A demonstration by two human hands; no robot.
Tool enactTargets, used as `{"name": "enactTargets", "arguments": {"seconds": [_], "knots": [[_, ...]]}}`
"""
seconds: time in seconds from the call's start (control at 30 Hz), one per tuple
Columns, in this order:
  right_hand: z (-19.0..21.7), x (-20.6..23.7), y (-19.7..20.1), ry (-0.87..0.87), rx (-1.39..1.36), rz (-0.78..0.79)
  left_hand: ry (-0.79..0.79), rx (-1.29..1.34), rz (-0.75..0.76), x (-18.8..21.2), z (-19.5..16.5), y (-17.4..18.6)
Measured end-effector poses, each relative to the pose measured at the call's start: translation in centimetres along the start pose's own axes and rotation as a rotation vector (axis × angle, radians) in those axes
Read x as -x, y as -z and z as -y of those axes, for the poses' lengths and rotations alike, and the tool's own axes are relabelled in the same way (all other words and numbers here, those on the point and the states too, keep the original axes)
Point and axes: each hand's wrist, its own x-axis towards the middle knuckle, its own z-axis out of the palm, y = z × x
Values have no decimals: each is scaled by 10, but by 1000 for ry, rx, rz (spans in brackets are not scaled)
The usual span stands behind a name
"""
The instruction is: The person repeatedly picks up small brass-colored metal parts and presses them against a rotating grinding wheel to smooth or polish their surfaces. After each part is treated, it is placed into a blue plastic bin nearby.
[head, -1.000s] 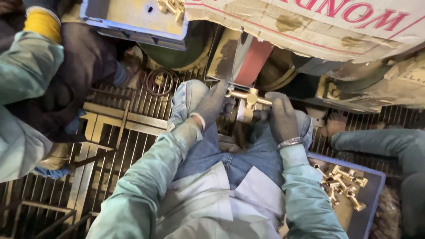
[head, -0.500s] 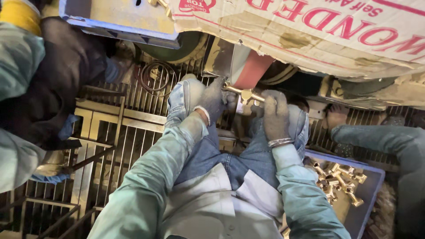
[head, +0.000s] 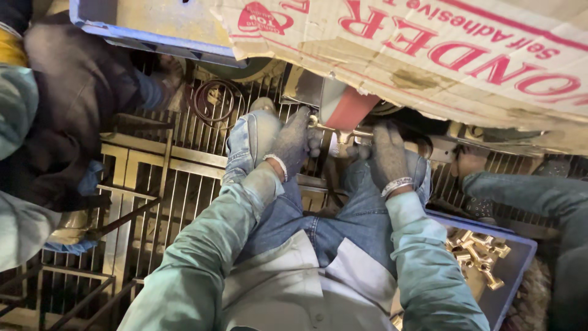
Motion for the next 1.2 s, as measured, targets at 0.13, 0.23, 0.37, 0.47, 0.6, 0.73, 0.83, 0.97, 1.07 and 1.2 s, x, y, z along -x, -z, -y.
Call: {"name": "enactTargets", "arguments": {"seconds": [0.13,0.23,0.37,0.47,0.6,0.73,0.83,0.97,1.07,1.2], "knots": [[-5,-20,-2,127,119,28,56,-25,-33,-8,-3,-1],[-10,-28,-8,94,34,80,45,-132,-65,-9,-6,0],[-24,-50,-19,59,78,99,62,-91,-34,-9,-11,-3],[-24,-56,-23,-60,309,193,115,-32,-63,-5,-13,-8],[-14,-39,-16,-157,34,121,36,-88,-22,14,-11,-8],[20,-4,6,-570,-971,75,-157,-191,3,42,-9,-9],[47,15,19,-479,-1251,-54,-289,-223,4,62,-11,-20],[58,49,41,226,-371,-280,-648,-485,100,102,-14,-25],[56,71,55,-142,-1628,-27,-956,-647,360,141,-12,-12],[55,83,61,115,-1635,135,-1253,-837,400,163,-18,2]]}}
